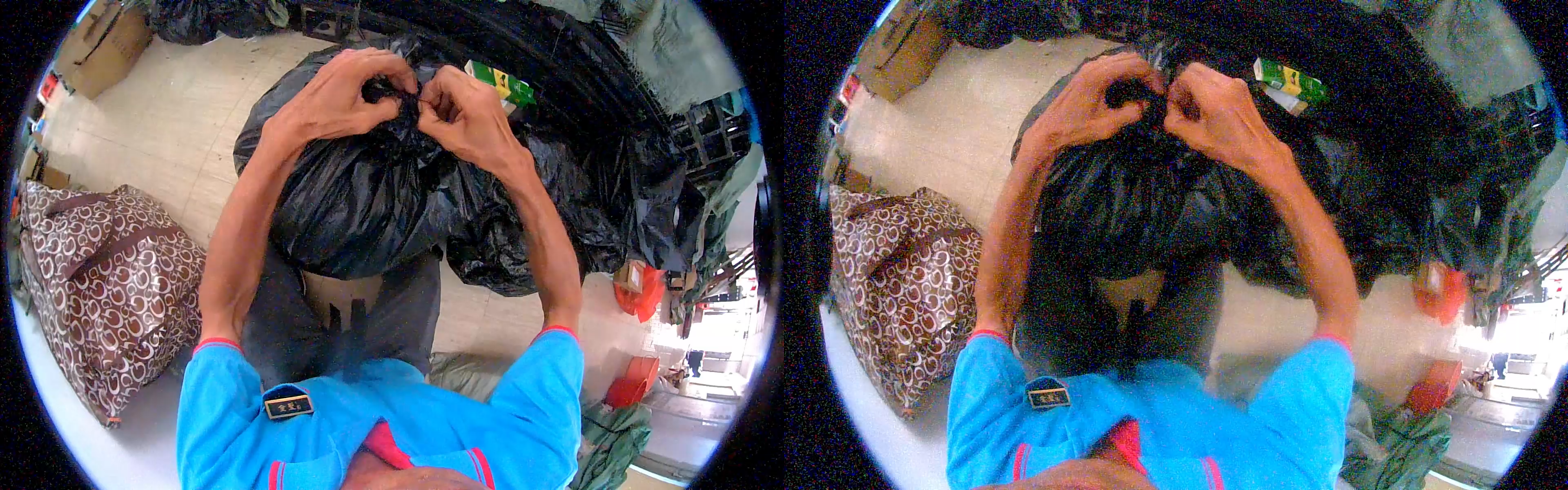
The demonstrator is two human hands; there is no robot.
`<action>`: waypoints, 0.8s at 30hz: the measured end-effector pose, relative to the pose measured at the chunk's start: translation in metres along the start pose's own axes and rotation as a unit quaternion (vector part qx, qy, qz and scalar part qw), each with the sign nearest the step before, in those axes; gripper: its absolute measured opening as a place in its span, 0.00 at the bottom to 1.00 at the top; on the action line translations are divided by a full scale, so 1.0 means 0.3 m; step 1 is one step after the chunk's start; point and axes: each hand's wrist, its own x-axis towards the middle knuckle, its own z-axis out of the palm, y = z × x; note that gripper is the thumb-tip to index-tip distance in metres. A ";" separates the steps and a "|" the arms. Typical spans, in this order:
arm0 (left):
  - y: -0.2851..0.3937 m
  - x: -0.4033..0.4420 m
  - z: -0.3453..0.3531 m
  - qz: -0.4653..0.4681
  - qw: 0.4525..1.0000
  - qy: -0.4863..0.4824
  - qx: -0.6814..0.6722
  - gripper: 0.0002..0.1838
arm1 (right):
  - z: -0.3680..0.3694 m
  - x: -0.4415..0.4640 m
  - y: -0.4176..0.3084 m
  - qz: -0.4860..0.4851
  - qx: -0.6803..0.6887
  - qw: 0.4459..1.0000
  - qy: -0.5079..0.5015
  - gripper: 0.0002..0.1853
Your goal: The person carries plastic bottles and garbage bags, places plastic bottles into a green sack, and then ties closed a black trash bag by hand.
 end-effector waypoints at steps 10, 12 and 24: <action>-0.075 -0.008 -0.005 -0.086 0.977 -0.068 -0.182 0.12 | 0.004 -0.004 0.017 0.001 0.012 1.000 -0.002 0.08; -0.088 -0.013 0.001 -0.094 0.968 -0.067 -0.224 0.12 | 0.003 -0.003 0.017 0.006 0.018 1.000 -0.005 0.08; -0.081 -0.020 0.033 -0.129 0.972 -0.020 -0.194 0.08 | 0.022 -0.005 0.022 0.012 0.021 1.000 -0.006 0.07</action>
